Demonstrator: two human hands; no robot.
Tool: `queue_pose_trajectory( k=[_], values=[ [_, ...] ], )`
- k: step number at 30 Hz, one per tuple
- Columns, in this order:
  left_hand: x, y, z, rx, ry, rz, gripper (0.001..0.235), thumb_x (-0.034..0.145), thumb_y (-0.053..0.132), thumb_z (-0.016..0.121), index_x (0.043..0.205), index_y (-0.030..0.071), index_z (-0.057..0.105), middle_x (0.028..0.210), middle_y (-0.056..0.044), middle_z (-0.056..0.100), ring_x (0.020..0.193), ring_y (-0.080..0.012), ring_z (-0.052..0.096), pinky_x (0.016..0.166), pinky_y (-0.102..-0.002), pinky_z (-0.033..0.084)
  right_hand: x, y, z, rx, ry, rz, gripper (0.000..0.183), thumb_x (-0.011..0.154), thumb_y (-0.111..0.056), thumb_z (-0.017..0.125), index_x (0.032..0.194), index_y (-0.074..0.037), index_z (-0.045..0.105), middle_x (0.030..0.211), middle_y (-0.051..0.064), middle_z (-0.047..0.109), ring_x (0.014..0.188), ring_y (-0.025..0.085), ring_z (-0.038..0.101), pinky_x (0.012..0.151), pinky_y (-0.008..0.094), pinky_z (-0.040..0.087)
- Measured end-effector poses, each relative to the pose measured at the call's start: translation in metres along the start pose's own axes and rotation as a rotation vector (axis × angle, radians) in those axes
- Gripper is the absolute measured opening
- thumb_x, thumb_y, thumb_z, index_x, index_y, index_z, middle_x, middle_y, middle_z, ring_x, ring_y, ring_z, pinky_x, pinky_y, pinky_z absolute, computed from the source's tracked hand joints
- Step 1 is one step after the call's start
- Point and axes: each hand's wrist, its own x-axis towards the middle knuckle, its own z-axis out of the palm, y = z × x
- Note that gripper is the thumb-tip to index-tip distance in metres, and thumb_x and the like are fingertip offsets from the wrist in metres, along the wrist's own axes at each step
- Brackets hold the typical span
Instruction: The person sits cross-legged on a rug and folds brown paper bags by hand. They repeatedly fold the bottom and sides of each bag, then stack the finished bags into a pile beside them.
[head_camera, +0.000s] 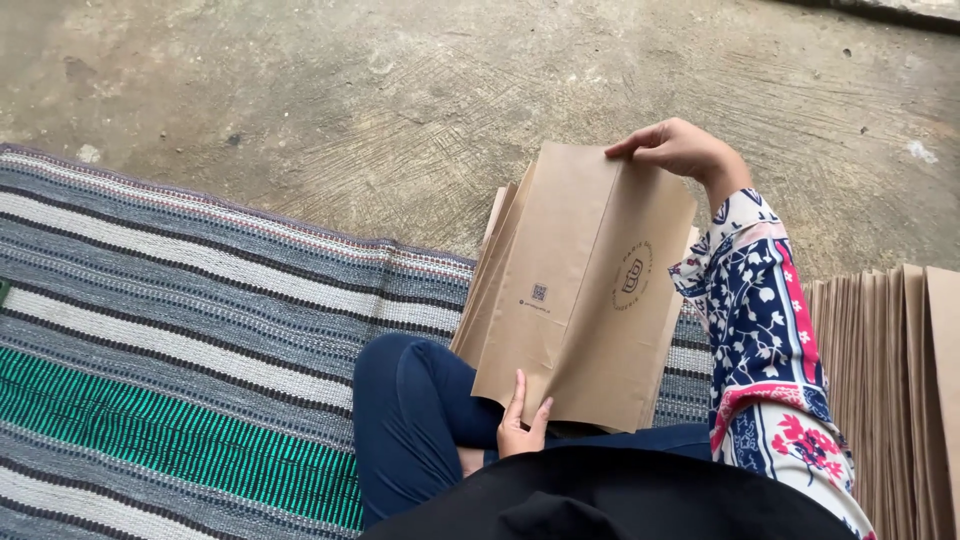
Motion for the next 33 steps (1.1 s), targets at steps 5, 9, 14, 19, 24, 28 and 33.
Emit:
queue_pose_trajectory(
  k=[5, 9, 14, 19, 24, 28, 33],
  values=[
    [0.002, -0.003, 0.001, -0.007, 0.012, 0.014, 0.07, 0.086, 0.032, 0.076, 0.15, 0.031, 0.047, 0.15, -0.001, 0.058, 0.141, -0.0155, 0.052, 0.11, -0.023, 0.041, 0.015, 0.025, 0.008, 0.129, 0.002, -0.09, 0.041, 0.096, -0.007, 0.049, 0.129, -0.02, 0.069, 0.138, -0.004, 0.066, 0.136, 0.011, 0.051, 0.119, 0.032, 0.032],
    [-0.001, 0.0, 0.002, -0.007, -0.005, 0.033, 0.069, 0.087, 0.034, 0.075, 0.15, 0.032, 0.047, 0.147, -0.002, 0.062, 0.137, -0.0147, 0.056, 0.107, -0.023, 0.044, 0.03, 0.046, 0.021, 0.183, 0.047, -0.264, 0.046, 0.097, -0.001, 0.042, 0.131, -0.017, 0.067, 0.139, -0.001, 0.064, 0.135, 0.012, 0.052, 0.119, 0.033, 0.033],
    [-0.002, 0.004, 0.002, 0.003, -0.004, 0.004, 0.068, 0.086, 0.035, 0.074, 0.149, 0.034, 0.048, 0.145, -0.001, 0.064, 0.136, -0.0147, 0.057, 0.109, -0.023, 0.043, 0.034, 0.048, 0.037, 0.295, 0.115, -0.28, 0.041, 0.095, 0.003, 0.043, 0.123, -0.013, 0.068, 0.125, 0.001, 0.068, 0.122, 0.013, 0.059, 0.11, 0.028, 0.04],
    [0.0, 0.006, 0.0, 0.03, -0.006, -0.007, 0.068, 0.086, 0.039, 0.073, 0.149, 0.035, 0.048, 0.146, -0.001, 0.063, 0.138, -0.0155, 0.056, 0.108, -0.024, 0.043, 0.047, 0.06, 0.035, 0.19, 0.215, -0.314, 0.032, 0.089, 0.001, 0.05, 0.105, -0.014, 0.074, 0.108, -0.001, 0.074, 0.11, 0.01, 0.064, 0.103, 0.027, 0.044],
    [0.0, 0.011, -0.002, 0.045, 0.011, -0.091, 0.067, 0.086, 0.038, 0.073, 0.148, 0.037, 0.05, 0.147, 0.002, 0.062, 0.132, -0.0102, 0.061, 0.093, -0.019, 0.048, 0.044, 0.054, 0.022, -0.126, 0.117, -0.375, 0.035, 0.092, 0.006, 0.056, 0.109, -0.014, 0.079, 0.111, 0.003, 0.067, 0.109, 0.019, 0.062, 0.099, 0.033, 0.046],
    [-0.001, 0.013, -0.003, 0.042, -0.019, -0.085, 0.068, 0.087, 0.038, 0.073, 0.149, 0.036, 0.047, 0.15, 0.002, 0.059, 0.14, -0.0141, 0.054, 0.109, -0.023, 0.042, 0.045, 0.051, 0.017, -0.204, 0.106, -0.389, 0.028, 0.089, -0.001, 0.067, 0.108, -0.017, 0.079, 0.111, 0.003, 0.07, 0.109, 0.02, 0.061, 0.097, 0.036, 0.047],
    [-0.01, 0.066, -0.018, 0.611, -0.217, -0.211, 0.068, 0.091, 0.065, 0.047, 0.155, 0.057, 0.026, 0.07, -0.01, 0.062, 0.075, -0.0312, 0.065, 0.081, -0.035, 0.05, 0.055, 0.062, 0.018, -0.497, 0.252, -0.394, 0.012, 0.087, -0.02, 0.077, 0.096, -0.028, 0.081, 0.099, -0.012, 0.073, 0.093, 0.02, 0.049, 0.084, 0.035, 0.044]
  ],
)
